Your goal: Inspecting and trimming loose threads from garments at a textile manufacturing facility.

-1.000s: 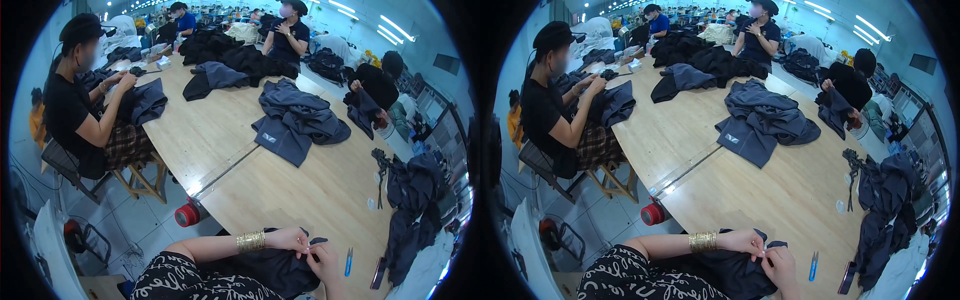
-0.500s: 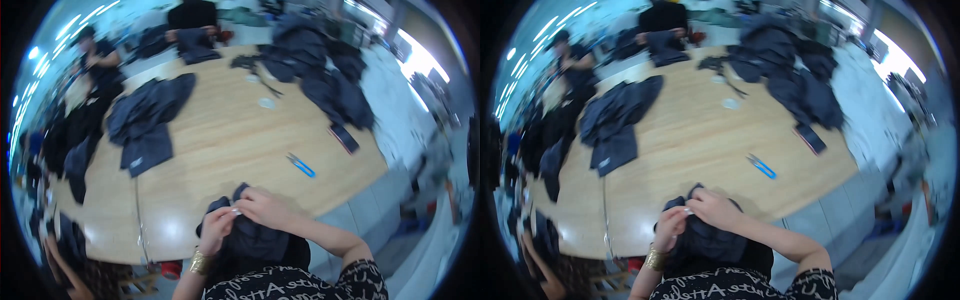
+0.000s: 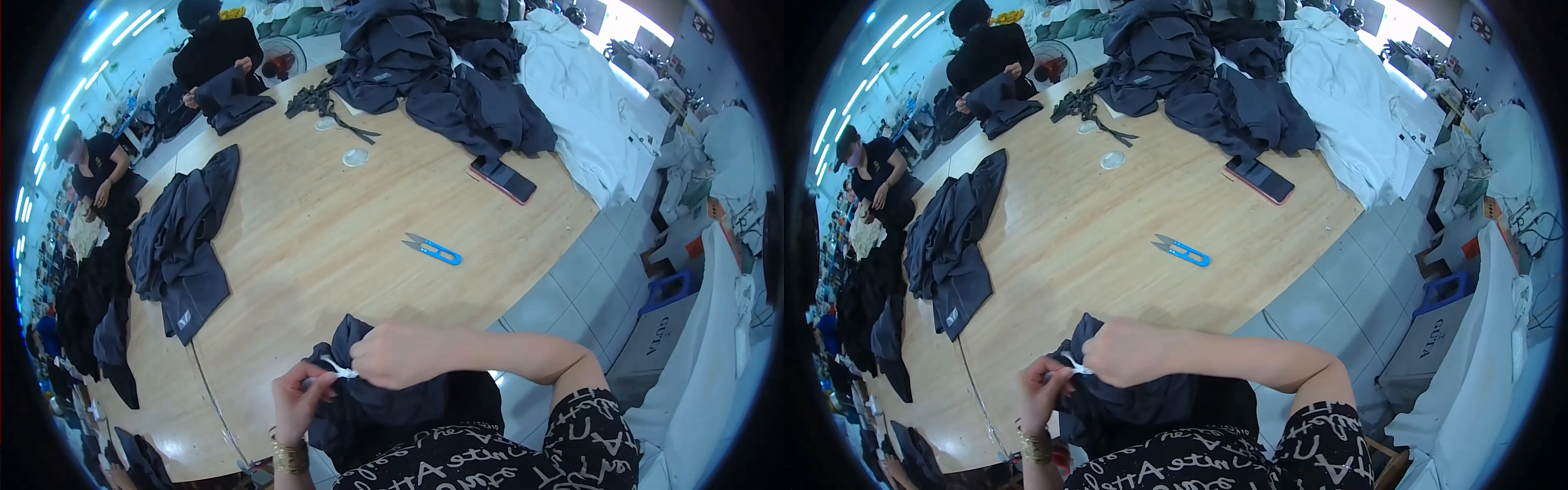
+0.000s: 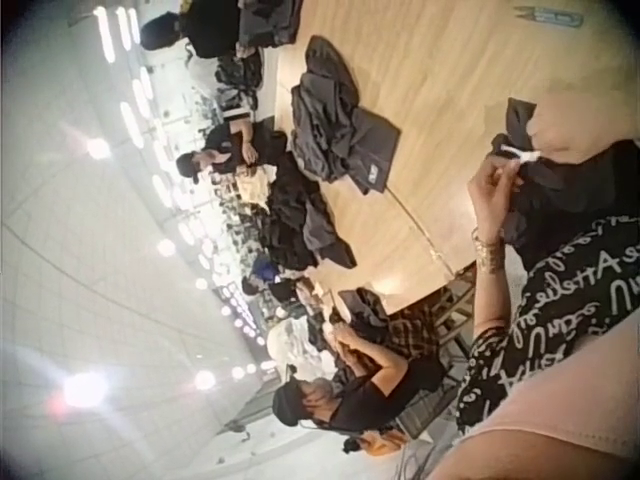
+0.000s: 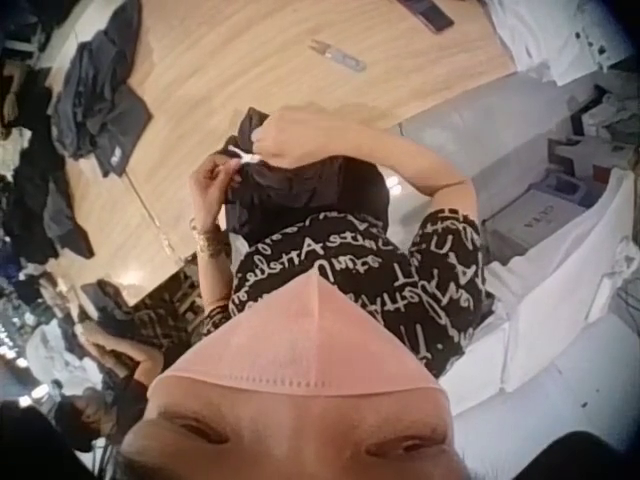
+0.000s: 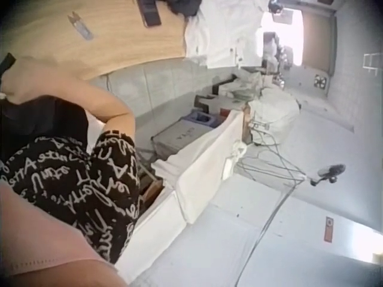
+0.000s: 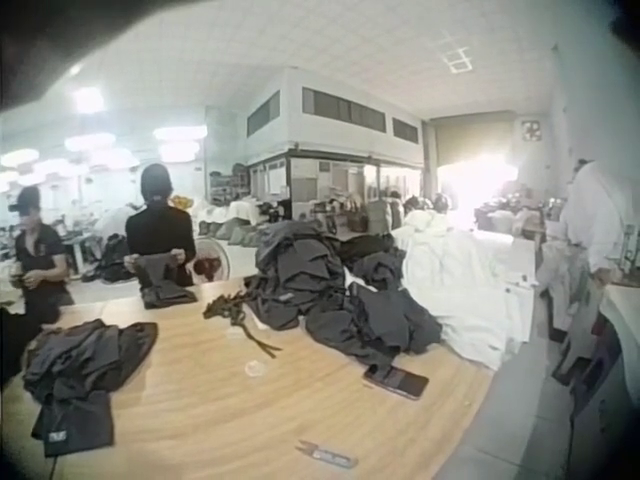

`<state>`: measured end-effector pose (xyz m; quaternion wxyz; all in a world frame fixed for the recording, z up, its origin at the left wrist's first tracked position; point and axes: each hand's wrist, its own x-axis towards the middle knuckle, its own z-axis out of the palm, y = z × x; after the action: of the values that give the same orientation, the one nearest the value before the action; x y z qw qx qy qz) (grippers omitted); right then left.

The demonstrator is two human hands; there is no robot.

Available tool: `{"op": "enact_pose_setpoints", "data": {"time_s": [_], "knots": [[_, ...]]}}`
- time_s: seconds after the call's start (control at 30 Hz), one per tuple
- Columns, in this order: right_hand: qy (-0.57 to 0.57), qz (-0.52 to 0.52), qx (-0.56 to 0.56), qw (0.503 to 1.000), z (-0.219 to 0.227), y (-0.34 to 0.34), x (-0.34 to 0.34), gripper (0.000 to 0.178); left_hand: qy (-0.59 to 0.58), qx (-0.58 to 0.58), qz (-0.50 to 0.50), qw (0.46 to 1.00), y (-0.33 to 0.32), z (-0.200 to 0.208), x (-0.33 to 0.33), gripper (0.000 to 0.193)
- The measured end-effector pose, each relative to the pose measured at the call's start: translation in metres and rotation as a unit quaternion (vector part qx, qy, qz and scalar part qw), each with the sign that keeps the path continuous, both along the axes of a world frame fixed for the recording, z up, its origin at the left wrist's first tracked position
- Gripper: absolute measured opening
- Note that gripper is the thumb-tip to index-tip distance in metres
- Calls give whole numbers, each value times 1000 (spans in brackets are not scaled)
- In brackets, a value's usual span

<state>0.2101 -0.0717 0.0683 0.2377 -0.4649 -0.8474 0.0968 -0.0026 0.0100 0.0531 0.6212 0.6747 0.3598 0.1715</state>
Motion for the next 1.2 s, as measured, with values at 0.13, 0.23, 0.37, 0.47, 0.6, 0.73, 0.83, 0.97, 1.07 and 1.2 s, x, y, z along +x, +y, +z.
{"op": "enact_pose_setpoints", "data": {"time_s": [0.13, 0.23, 0.37, 0.47, 0.6, 0.73, 0.83, 0.97, 1.07, 1.2], "knots": [[46, -11, -75, 996, -21, -3, 15, 19, 47, 33, 6, 998, 3, -13, -12, 12], [97, -106, -103, 984, -26, -8, 20, 31, -28, 101, 14, 994, 2, -30, -9, 10], [43, -205, -233, 950, -57, -19, 19, 57, -94, -10, 0, 996, -9, -20, 4, 8], [86, -225, -92, 966, -73, -19, -1, 80, -137, -54, -12, 989, -11, -8, 14, 9], [144, -54, -422, 894, -40, -9, -42, 69, -184, -98, -33, 977, -7, 2, 14, 9], [314, -47, -274, 908, -85, -10, -59, 61, -152, -79, -77, 982, -2, 21, 8, 7], [437, -201, -544, 687, -30, 9, -1, 27, -171, 92, 89, 977, 13, 24, 1, 12], [531, -336, -217, 747, 57, 51, 149, 11, -87, 220, 242, 941, 36, 27, -38, 17], [529, -396, 110, 742, 152, 65, 319, 30, -63, 237, 264, 933, 40, 19, -55, 14], [347, -617, 295, 641, 213, 15, 443, 39, -16, 200, 212, 956, 41, 15, -44, 10]]}}
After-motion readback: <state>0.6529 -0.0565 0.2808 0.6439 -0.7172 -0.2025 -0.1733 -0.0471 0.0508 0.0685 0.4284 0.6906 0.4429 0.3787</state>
